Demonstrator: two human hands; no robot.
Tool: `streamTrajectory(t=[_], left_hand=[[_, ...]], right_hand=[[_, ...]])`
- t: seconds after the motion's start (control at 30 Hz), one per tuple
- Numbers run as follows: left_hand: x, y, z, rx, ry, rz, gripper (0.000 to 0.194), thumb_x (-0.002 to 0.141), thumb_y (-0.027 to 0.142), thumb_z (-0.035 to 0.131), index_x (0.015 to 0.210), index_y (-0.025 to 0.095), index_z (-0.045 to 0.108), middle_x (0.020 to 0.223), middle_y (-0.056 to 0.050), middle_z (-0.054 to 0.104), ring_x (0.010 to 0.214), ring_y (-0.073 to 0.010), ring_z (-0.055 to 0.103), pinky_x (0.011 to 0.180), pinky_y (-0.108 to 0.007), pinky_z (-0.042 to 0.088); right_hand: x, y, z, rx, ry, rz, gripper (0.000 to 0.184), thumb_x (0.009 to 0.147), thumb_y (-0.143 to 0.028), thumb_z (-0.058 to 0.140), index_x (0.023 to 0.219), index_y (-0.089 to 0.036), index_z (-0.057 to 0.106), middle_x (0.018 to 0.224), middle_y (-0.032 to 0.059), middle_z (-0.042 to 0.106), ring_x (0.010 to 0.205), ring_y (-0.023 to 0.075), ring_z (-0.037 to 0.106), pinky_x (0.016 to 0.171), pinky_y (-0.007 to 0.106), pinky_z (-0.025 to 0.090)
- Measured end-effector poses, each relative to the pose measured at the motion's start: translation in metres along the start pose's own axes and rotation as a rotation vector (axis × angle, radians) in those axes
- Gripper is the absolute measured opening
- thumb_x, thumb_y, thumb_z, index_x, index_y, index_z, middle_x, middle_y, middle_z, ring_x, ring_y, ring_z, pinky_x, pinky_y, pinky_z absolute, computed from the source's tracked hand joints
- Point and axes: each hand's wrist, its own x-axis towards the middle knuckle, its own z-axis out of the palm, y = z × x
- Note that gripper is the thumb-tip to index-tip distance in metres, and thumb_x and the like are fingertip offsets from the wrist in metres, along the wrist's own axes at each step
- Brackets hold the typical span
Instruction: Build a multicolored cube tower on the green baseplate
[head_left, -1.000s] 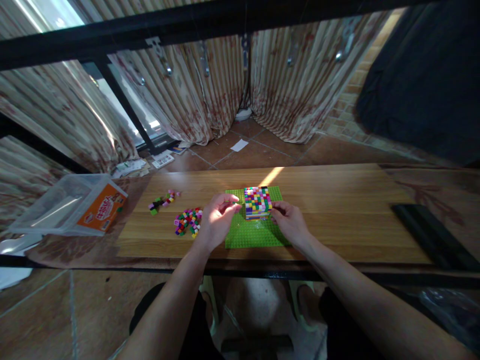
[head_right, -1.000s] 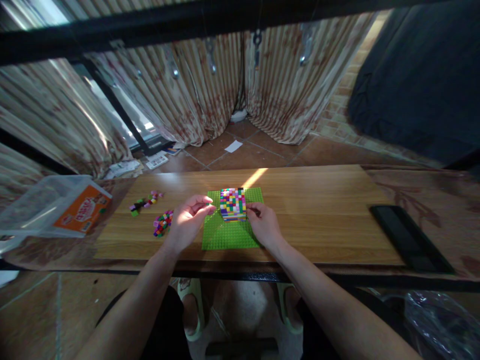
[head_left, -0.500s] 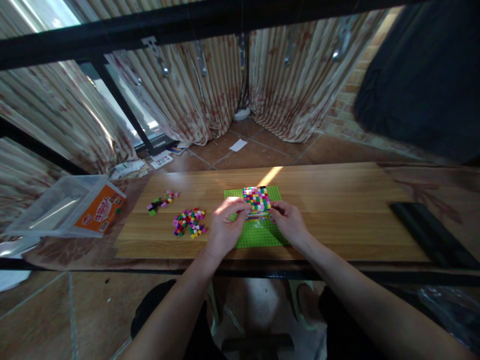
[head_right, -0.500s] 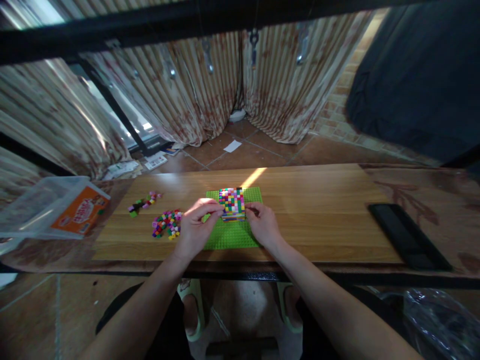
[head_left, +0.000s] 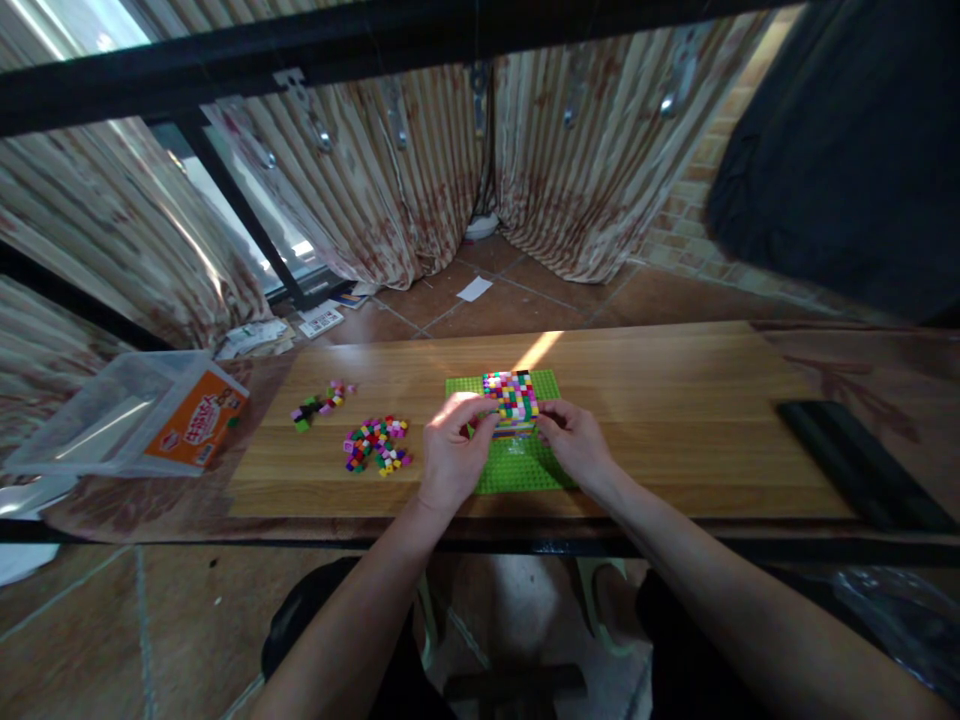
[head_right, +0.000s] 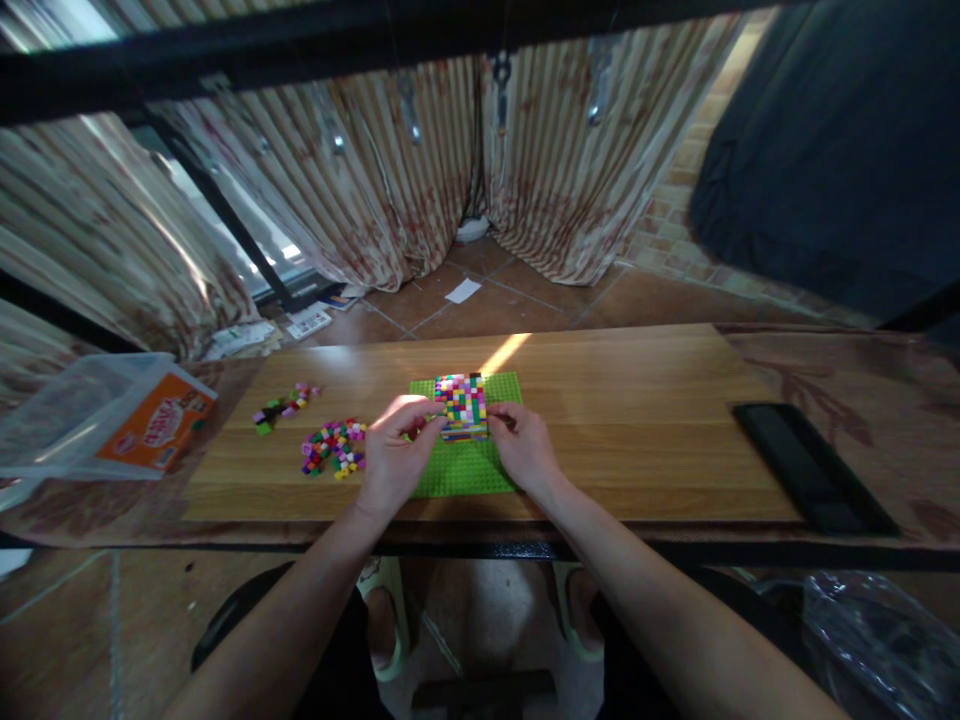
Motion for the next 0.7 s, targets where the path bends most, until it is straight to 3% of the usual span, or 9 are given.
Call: streamTrajectory(t=[0.23,0.53,0.7], left_hand=[[-0.0003,0.0000,0.0029,0.037,0.053,-0.048,0.020,0.077,0.023,0.069,0.096,0.019,0.068,0.084,0.000,0.063,0.070,-0.0088,0.056,0.065,-0.021,0.048],[0.0014,-0.0052,0.0042,-0.049,0.005,-0.151,0.027,0.076,0.026,0.070,0.101,0.018,0.065,0.083,0.000,0.062,0.064,-0.0093,0.055,0.061,-0.022,0.048],[-0.0011,-0.0033,0.0036,0.031,0.033,-0.032,0.011,0.079,0.024,0.067,0.090,0.021,0.067,0.085,0.001,0.063,0.067,-0.0088,0.056,0.065,-0.021,0.048]], right_hand=[[-0.0003,-0.0012,0.0001,-0.006,0.003,0.005,0.023,0.075,-0.031,0.058,0.087,-0.017,0.072,0.076,0.0042,0.072,0.065,0.0167,0.062,0.059,0.026,0.048],[0.0009,0.0014,-0.0007,-0.029,-0.002,-0.008,0.023,0.075,-0.030,0.056,0.087,-0.018,0.072,0.076,0.0036,0.072,0.066,0.0166,0.062,0.058,0.025,0.047],[0.0009,0.0033,0.0001,-0.022,-0.003,0.008,0.025,0.075,-0.033,0.055,0.088,-0.018,0.071,0.078,0.0034,0.071,0.064,0.0161,0.061,0.057,0.025,0.047]])
